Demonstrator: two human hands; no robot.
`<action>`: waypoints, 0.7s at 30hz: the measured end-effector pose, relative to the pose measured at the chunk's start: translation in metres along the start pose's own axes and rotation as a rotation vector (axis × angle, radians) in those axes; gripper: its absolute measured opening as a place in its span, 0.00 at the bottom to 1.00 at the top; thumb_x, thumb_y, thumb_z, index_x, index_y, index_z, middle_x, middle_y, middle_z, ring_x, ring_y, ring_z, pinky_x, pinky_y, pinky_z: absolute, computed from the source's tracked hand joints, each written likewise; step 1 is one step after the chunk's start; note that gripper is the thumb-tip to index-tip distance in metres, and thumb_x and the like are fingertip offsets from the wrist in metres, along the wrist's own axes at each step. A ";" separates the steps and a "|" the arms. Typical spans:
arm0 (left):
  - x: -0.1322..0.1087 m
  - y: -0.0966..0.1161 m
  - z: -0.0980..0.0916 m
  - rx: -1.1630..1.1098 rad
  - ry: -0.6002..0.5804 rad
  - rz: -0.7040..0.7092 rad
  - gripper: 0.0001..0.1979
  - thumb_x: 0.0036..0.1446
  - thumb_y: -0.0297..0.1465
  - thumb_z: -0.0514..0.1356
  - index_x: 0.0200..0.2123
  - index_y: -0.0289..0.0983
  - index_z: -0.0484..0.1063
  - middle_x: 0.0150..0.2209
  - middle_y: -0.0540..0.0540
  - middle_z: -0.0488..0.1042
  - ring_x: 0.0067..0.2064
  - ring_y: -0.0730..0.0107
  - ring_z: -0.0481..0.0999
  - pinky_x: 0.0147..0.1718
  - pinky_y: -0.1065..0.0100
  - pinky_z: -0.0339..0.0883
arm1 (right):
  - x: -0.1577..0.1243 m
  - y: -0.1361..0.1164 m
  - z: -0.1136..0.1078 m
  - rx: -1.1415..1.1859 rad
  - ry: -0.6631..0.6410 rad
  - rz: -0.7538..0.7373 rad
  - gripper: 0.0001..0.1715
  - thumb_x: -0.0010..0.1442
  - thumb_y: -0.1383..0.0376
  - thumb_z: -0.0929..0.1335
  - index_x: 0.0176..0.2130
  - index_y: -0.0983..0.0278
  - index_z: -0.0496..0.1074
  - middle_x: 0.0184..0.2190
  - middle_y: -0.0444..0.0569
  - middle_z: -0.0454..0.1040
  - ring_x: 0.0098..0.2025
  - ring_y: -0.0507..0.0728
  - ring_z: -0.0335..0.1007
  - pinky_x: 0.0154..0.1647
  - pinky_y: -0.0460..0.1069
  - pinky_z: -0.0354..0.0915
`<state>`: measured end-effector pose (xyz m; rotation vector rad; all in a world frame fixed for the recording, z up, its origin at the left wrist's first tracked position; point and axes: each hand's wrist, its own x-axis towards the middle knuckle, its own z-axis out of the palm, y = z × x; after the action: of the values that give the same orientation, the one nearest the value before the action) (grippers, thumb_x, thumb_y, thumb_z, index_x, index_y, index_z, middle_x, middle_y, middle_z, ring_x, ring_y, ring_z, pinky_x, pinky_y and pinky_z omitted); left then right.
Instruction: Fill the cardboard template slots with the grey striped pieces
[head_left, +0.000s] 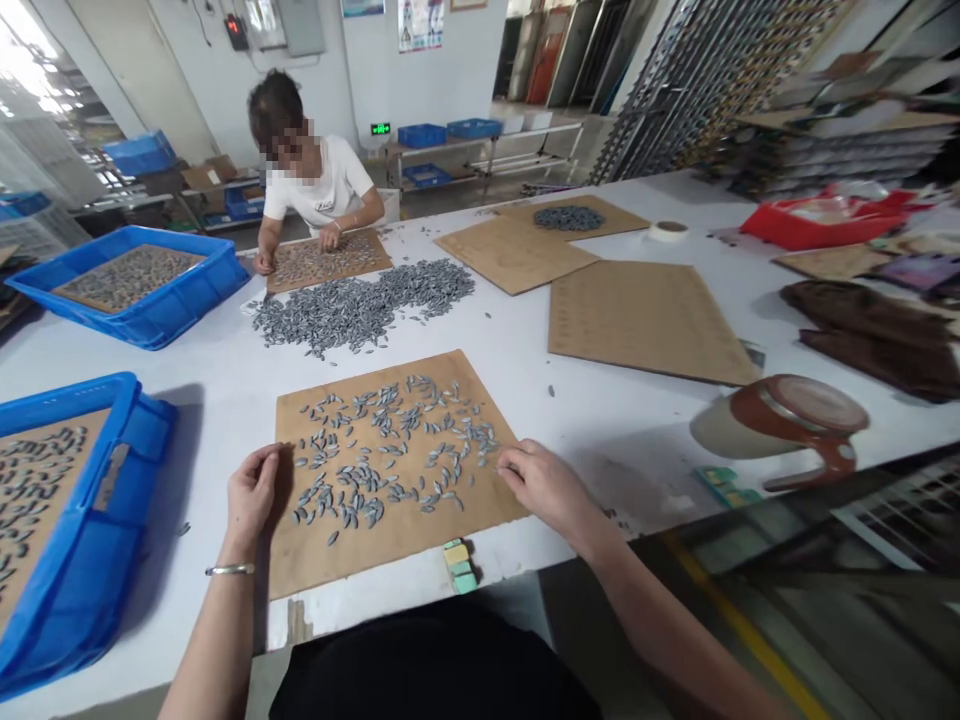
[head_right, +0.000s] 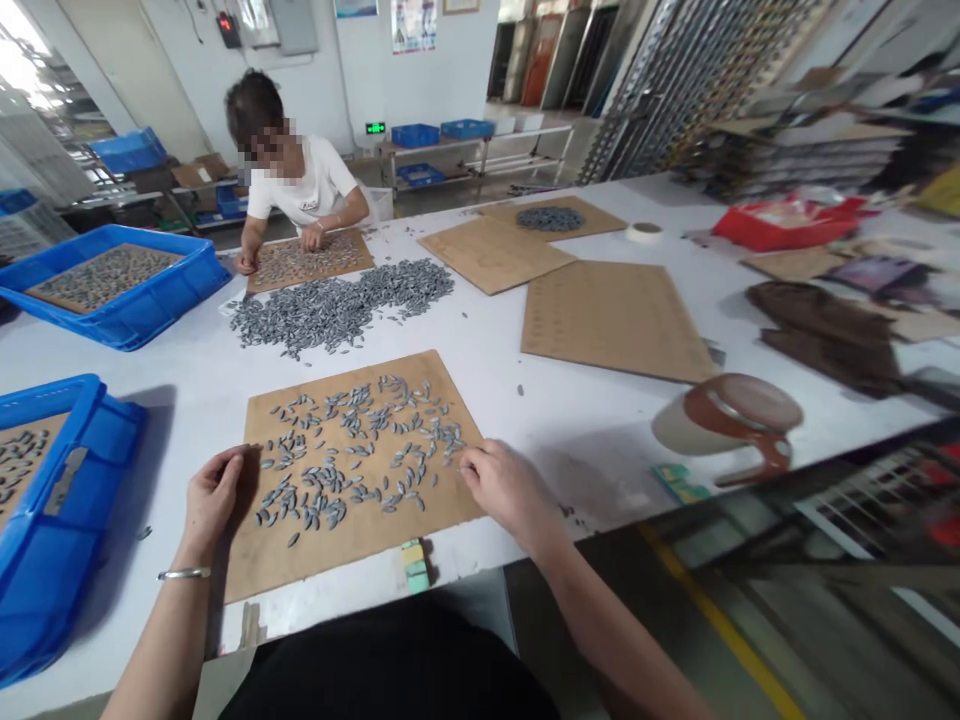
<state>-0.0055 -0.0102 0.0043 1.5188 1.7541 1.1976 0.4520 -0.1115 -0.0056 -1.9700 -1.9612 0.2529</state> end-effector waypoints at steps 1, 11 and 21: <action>0.002 0.000 0.001 0.016 0.010 -0.002 0.22 0.56 0.48 0.63 0.42 0.36 0.81 0.46 0.37 0.84 0.51 0.52 0.82 0.57 0.51 0.73 | 0.001 -0.002 0.000 -0.013 0.012 -0.006 0.08 0.66 0.66 0.67 0.38 0.58 0.78 0.40 0.49 0.79 0.41 0.57 0.76 0.41 0.49 0.67; 0.010 -0.008 -0.001 -0.016 0.019 -0.058 0.25 0.52 0.51 0.64 0.42 0.37 0.81 0.44 0.39 0.85 0.46 0.54 0.82 0.51 0.54 0.76 | 0.012 -0.022 -0.003 0.006 -0.099 -0.169 0.13 0.70 0.67 0.63 0.39 0.59 0.76 0.39 0.49 0.79 0.44 0.57 0.75 0.46 0.50 0.69; 0.009 -0.003 -0.002 0.017 0.012 -0.090 0.25 0.52 0.51 0.63 0.42 0.37 0.81 0.46 0.38 0.85 0.49 0.50 0.82 0.55 0.51 0.74 | 0.046 0.002 0.000 0.171 0.008 -0.057 0.12 0.67 0.67 0.65 0.43 0.60 0.79 0.43 0.50 0.80 0.44 0.57 0.77 0.49 0.51 0.69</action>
<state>-0.0109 -0.0018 0.0040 1.4292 1.8241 1.1524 0.4547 -0.0662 -0.0008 -1.8028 -1.9185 0.3840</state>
